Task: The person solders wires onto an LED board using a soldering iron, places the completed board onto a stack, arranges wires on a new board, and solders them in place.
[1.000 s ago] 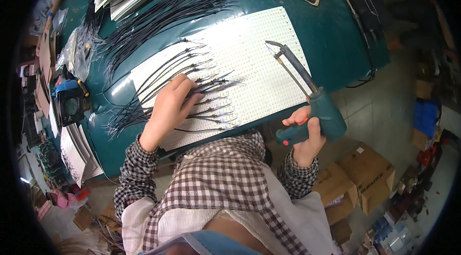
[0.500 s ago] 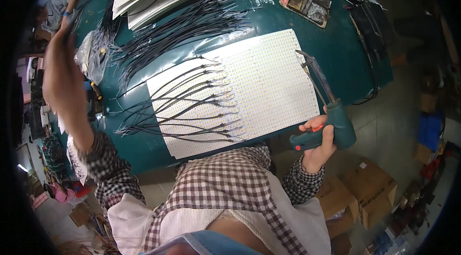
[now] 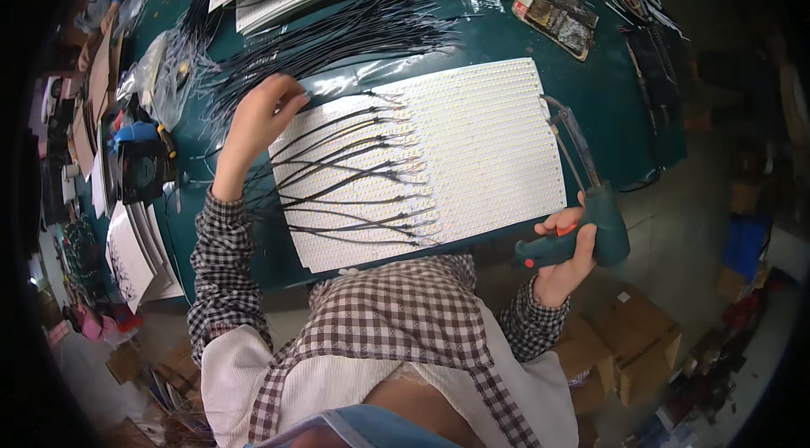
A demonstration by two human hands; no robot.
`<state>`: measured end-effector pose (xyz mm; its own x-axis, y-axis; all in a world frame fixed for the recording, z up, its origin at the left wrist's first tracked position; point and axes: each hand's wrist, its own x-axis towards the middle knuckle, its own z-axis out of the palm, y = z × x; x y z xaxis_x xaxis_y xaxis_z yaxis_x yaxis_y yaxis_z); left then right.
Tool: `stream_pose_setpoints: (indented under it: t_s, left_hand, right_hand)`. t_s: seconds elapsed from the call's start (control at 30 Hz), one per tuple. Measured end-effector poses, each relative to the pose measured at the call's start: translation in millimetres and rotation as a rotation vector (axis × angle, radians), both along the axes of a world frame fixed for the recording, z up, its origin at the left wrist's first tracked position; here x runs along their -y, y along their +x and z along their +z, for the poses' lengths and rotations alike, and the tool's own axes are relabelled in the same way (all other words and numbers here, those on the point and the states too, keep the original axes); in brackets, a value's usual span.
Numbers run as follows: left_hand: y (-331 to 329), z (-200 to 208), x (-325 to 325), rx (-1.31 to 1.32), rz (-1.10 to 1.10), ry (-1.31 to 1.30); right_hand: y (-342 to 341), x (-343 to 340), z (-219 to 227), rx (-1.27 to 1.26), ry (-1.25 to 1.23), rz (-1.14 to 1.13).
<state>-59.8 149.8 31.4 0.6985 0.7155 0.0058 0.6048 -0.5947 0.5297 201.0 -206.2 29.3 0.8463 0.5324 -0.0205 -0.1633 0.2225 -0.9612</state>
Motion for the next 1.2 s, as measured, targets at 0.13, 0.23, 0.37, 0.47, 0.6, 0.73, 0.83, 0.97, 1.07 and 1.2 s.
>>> stream_pose_setpoints:
  t_s: [0.13, 0.23, 0.37, 0.47, 0.6, 0.73, 0.83, 0.97, 1.07, 1.2]
  left_hand:
    - [-54, -16, 8, 0.021, -0.005, -0.176]
    - [-58, -17, -1, 0.118, 0.002, -0.348]
    - [-48, -21, 22, 0.395, 0.033, -0.333]
    - [-62, -3, 63, 0.321, 0.039, -0.052]
    - [-110, -4, 101, 0.043, 0.114, 0.06]
    - [-132, 0, 122, -0.043, 0.004, 0.114]
    - [-129, -6, 124, -0.096, -0.031, -0.128]
    - [-133, -13, 126, -0.056, 0.004, -0.112]
    - [-151, 3, 128, 0.105, 0.13, -0.013]
    - [-177, -17, 121, 0.045, 0.382, -0.263]
  right_hand:
    - [-11, 2, 8, 0.016, 0.037, 0.073]
    - [-18, 2, 17, 0.022, 0.077, 0.118]
    - [-22, 8, 16, 0.033, 0.059, 0.122]
    - [-22, 14, 13, 0.055, 0.055, 0.123]
    - [-13, 13, 7, 0.048, 0.072, 0.088]
    - [-11, 6, 9, 0.045, 0.05, 0.163]
    - [-14, -3, 9, 0.047, 0.075, 0.209]
    - [-12, -8, 4, 0.068, 0.105, 0.237]
    - [-8, -5, 3, 0.062, 0.115, 0.241]
    - [-2, -6, 4, 0.038, 0.103, 0.234]
